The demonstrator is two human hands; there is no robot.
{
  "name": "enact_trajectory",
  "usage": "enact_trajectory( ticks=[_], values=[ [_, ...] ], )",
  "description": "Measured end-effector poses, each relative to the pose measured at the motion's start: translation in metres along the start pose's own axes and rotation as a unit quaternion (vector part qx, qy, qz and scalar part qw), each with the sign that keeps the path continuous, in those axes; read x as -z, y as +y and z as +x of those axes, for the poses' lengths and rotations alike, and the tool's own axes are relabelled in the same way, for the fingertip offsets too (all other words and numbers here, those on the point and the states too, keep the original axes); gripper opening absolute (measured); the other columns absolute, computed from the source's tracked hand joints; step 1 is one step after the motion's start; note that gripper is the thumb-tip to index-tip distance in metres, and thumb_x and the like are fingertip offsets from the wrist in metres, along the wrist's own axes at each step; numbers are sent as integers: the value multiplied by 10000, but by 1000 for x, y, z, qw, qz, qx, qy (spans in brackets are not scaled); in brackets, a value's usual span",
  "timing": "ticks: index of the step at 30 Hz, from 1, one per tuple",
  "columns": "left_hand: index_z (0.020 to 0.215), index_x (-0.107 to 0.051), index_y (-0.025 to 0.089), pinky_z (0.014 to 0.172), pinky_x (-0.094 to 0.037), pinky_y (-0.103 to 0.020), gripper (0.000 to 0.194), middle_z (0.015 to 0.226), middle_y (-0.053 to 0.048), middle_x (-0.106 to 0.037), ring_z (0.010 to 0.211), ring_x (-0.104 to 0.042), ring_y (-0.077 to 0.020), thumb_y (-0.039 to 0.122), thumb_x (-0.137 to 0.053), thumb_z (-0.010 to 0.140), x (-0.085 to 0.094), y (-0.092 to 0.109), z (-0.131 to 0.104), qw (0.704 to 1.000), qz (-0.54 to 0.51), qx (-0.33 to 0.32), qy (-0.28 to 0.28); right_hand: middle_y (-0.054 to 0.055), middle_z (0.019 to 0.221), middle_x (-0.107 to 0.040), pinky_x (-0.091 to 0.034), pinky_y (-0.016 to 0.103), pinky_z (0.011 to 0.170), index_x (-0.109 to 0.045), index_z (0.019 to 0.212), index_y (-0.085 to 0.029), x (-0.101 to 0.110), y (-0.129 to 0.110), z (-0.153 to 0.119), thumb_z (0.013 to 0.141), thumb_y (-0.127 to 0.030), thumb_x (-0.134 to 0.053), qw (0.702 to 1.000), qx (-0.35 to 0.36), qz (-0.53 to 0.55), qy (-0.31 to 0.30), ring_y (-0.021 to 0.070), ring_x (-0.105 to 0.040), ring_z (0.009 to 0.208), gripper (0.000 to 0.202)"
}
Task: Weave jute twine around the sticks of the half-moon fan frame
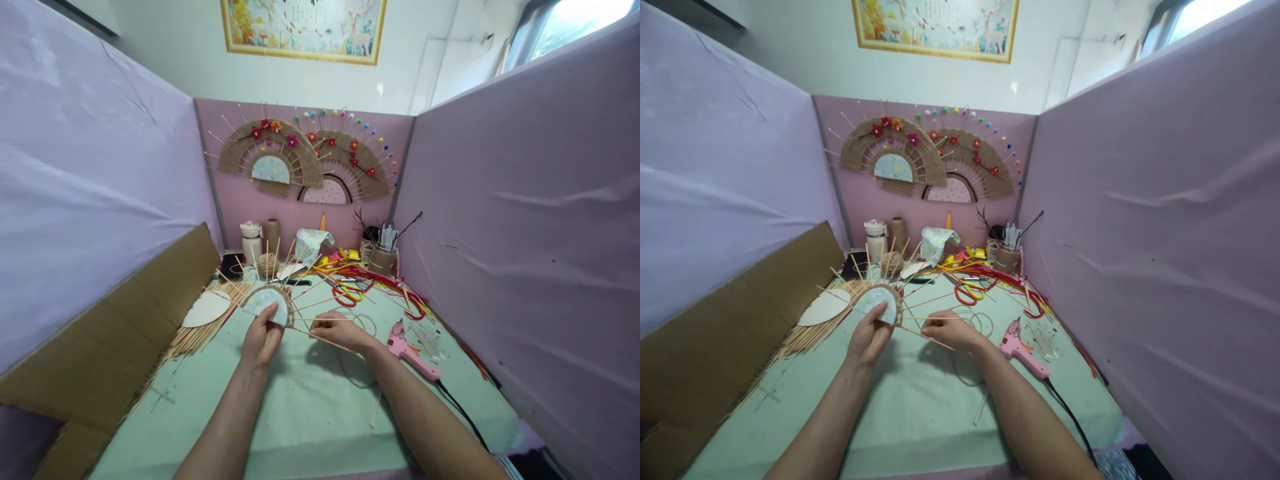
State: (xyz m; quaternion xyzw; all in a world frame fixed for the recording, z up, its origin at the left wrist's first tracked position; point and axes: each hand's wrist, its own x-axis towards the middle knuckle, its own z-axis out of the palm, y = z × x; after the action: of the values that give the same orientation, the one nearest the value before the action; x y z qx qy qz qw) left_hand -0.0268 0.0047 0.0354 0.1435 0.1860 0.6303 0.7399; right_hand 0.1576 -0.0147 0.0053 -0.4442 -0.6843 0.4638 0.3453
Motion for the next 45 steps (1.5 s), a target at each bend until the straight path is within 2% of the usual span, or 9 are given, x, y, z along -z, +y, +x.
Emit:
enact_trajectory(
  ticks=[5, 9, 14, 21, 24, 27, 31, 37, 45],
  values=[
    [1150, -543, 145, 899, -489, -442, 382, 1026, -110, -677, 931, -650, -202, 8, -451, 806, 2, 1, 0, 999, -15, 39, -4, -42, 576, -445, -240, 218, 494, -602, 673, -158, 4, -5, -3, 697, -505, -652, 999, 7, 44, 4, 78, -323, 526, 351],
    [1115, -542, 110, 877, -483, -488, 323, 1042, -160, -663, 969, -634, -243, 32, -454, 814, 0, 3, -4, 997, -9, 69, -34, -42, 582, -450, -233, 216, 482, -592, 669, -163, 10, -1, -3, 674, -504, -677, 997, 1, 62, 35, 74, -335, 518, 351],
    [1073, -558, 125, 877, -476, -492, 286, 1033, -148, -666, 984, -627, -245, 46, -475, 811, 0, 5, -5, 997, 0, 63, -38, -50, 543, -444, -231, 209, 454, -602, 686, -172, 17, 6, 0, 656, -486, -698, 993, -47, 77, 77, 66, -322, 475, 331],
    [983, -588, 135, 858, -495, -463, 220, 956, -118, -686, 916, -650, -222, 55, -475, 813, -2, 6, -7, 997, 13, 62, -41, -43, 565, -478, -289, 199, 471, -620, 699, -166, 28, 2, -3, 651, -436, -711, 990, -39, 105, 88, 65, -379, 495, 289],
    [1000, -583, 129, 836, -510, -457, 232, 940, -123, -687, 904, -654, -227, 55, -478, 807, -3, 6, -7, 998, 30, 46, -33, -58, 572, -451, -283, 192, 459, -607, 765, -183, 36, -1, -6, 643, -426, -723, 973, -25, 186, 138, 57, -357, 483, 296],
    [1046, -571, 128, 808, -527, -436, 281, 936, -125, -686, 882, -661, -229, 45, -513, 784, -2, 5, -5, 997, 63, 28, -28, -73, 550, -403, -199, 192, 409, -575, 760, -188, 44, -3, -6, 624, -417, -741, 941, 20, 275, 195, 40, -260, 437, 314],
    [1059, -575, 127, 780, -540, -406, 322, 917, -116, -690, 861, -668, -234, 29, -560, 753, -1, 1, -2, 996, 90, 8, -25, -82, 542, -344, -141, 201, 387, -545, 749, -194, 49, -6, -5, 634, -385, -748, 908, 62, 329, 250, 41, -201, 431, 301],
    [1073, -572, 128, 770, -543, -385, 318, 972, -133, -686, 898, -660, -226, 30, -527, 773, 2, 2, 2, 999, 49, 1, -10, -85, 519, -306, -130, 200, 387, -545, 726, -192, 47, -10, -9, 644, -362, -744, 925, 56, 323, 193, 48, -206, 437, 274],
    [1078, -573, 161, 852, -506, -466, 294, 1018, -113, -677, 971, -639, -242, 60, -501, 811, 6, 5, 5, 1000, -4, 3, -21, -106, 523, -280, -109, 186, 374, -543, 833, -198, 43, -6, -8, 647, -382, -732, 940, 5, 305, 150, 41, -162, 425, 323]
  ],
)
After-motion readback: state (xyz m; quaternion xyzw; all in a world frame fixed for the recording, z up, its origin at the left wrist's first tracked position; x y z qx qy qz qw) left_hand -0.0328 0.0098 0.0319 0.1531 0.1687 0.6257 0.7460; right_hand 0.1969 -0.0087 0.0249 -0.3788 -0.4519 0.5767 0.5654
